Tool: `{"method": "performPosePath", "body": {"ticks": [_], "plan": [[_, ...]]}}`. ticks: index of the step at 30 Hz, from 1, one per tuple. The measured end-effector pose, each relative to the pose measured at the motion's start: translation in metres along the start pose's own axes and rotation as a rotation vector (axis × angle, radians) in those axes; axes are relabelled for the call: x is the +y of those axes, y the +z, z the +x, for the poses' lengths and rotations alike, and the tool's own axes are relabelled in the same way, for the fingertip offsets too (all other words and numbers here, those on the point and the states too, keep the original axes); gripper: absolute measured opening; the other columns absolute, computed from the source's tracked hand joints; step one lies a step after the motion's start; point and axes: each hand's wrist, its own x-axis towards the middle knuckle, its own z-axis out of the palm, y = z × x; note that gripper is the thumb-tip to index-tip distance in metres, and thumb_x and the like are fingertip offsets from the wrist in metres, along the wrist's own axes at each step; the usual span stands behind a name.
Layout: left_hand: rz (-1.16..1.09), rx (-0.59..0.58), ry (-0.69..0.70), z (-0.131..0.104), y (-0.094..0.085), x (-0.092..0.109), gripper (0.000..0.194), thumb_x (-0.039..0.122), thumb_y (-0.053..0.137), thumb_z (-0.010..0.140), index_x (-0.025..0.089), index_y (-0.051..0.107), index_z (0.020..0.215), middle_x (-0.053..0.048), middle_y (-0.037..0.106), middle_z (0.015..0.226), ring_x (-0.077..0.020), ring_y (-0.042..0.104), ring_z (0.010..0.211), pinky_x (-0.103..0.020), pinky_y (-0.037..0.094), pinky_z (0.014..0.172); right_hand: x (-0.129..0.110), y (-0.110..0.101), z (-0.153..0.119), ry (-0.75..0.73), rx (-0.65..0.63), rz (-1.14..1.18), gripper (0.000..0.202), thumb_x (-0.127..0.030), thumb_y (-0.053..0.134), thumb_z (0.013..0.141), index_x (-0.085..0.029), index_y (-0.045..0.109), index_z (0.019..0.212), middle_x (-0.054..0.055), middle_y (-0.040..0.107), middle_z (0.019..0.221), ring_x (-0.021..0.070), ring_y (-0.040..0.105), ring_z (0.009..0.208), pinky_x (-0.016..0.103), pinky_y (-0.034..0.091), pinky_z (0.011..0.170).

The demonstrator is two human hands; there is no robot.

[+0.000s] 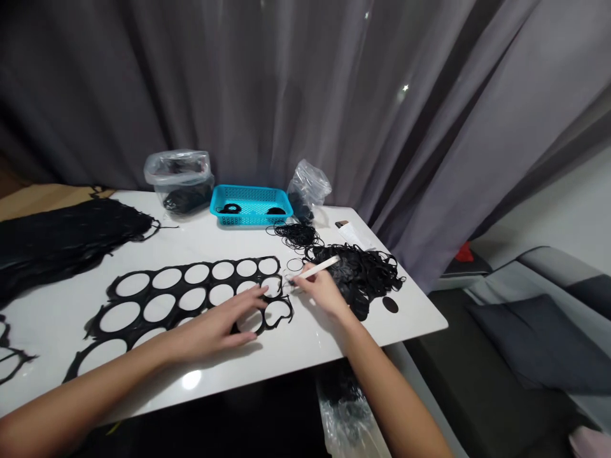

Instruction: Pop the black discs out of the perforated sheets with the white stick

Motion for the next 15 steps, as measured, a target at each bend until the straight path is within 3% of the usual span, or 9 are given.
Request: {"method": "performPosePath", "body": {"ticks": [2,4,6,8,10,15], "plan": [[-0.185,0.117,-0.040,0.013,-0.003,0.006,0.060,0.038,0.064,0.092,0.027,0.038,0.144,-0.013,0.038,0.156,-0.0302,0.039,0.142,-0.047,0.035,0.112,-0.009,0.016,-0.009,0.034,-0.168,0.201,0.034,-0.044,0.073,0.077,-0.020,0.050,0.070,-0.001,0.061,0.069,0.0129,0.053,0.062,0.024,0.042,0.056],[-0.377,0.164,-0.029,0.027,-0.003,0.008,0.061,0.035,0.068,0.088,0.025,0.039,0.141,-0.012,0.052,0.141,-0.0281,0.050,0.131,-0.045,0.039,0.107,-0.018,0.028,-0.017,0.039,-0.258,0.310,0.034,-0.044,0.075,0.078,-0.019,0.052,0.073,-0.001,0.061,0.073,0.0108,0.053,0.059,0.023,0.043,0.052],[-0.601,0.200,-0.058,0.038,-0.002,0.005,0.057,0.032,0.070,0.086,0.023,0.043,0.135,-0.006,0.064,0.111,-0.0235,0.061,0.110,-0.040,0.044,0.097,-0.024,0.035,-0.022,0.047,-0.279,0.379,0.033,-0.044,0.075,0.079,-0.019,0.054,0.074,-0.001,0.061,0.075,0.0093,0.052,0.057,0.022,0.042,0.049],[-0.745,0.230,-0.103,0.043,0.000,0.001,0.054,0.032,0.072,0.083,0.022,0.046,0.130,0.003,0.059,0.085,-0.0178,0.062,0.087,-0.034,0.046,0.085,-0.027,0.036,-0.026,0.071,-0.258,0.456,0.035,-0.043,0.077,0.077,-0.020,0.053,0.074,0.000,0.063,0.077,0.0094,0.052,0.057,0.020,0.041,0.045],[-0.797,0.213,-0.125,0.042,0.001,-0.002,0.056,0.034,0.074,0.081,0.022,0.047,0.128,0.007,0.052,0.075,-0.0144,0.059,0.075,-0.031,0.045,0.077,-0.028,0.036,-0.029,0.111,-0.225,0.564,0.038,-0.042,0.081,0.074,-0.021,0.049,0.072,0.001,0.065,0.079,0.0111,0.056,0.061,0.019,0.039,0.043],[-0.870,0.026,-0.196,0.030,-0.002,-0.001,0.057,0.034,0.077,0.078,0.020,0.052,0.126,0.008,0.054,0.069,-0.0140,0.059,0.069,-0.030,0.043,0.072,-0.018,0.035,-0.038,0.254,-0.182,0.849,0.037,-0.031,0.085,0.071,-0.021,0.049,0.074,0.003,0.069,0.082,0.0143,0.066,0.076,0.016,0.040,0.043]]}}
